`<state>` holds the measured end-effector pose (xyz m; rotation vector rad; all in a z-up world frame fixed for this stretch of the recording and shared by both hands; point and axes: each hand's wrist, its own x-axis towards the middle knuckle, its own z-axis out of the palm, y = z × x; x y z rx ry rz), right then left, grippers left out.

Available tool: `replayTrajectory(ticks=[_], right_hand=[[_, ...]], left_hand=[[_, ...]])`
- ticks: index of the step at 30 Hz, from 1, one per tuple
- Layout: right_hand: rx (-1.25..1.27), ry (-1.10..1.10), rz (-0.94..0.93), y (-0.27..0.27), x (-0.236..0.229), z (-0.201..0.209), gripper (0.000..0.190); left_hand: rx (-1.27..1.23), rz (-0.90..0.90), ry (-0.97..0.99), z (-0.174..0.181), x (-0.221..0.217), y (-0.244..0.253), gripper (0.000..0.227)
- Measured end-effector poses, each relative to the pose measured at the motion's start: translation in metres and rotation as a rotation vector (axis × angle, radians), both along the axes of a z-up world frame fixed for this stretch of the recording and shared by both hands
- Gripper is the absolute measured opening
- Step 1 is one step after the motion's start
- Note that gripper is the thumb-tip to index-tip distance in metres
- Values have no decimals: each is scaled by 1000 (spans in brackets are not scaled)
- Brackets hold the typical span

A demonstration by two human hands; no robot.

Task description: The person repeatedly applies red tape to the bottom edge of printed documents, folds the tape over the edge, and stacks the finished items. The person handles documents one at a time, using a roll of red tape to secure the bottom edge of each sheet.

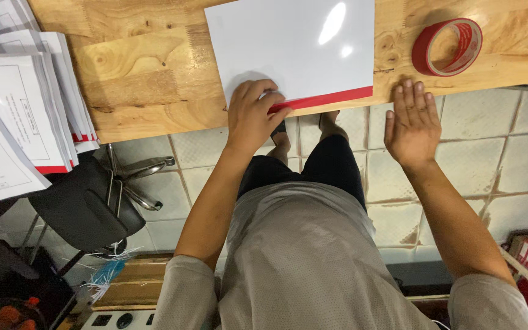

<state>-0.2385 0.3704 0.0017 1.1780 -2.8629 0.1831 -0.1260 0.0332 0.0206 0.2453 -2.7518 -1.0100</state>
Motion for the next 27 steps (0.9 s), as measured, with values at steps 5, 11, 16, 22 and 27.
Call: replayTrajectory(ticks=[5,11,16,22,27], right_hand=[[-244,-125,121,-67,3,32,38],[-404,-477,471,-195,3,20,29],[-254,-536,566,-232,1,3,26],[-212,-382,505,-234,11,-10,31],[-245,-325,534,-232,14,-21,33]], left_hand=[[-35,91,-37,14,44,-51,46],[246,82,38,-11,66,-82,21],[295,143,120,-25,68,-82,19],[241,269,109,-35,70,-74,20],[48,474,14,-45,68,-48,68]])
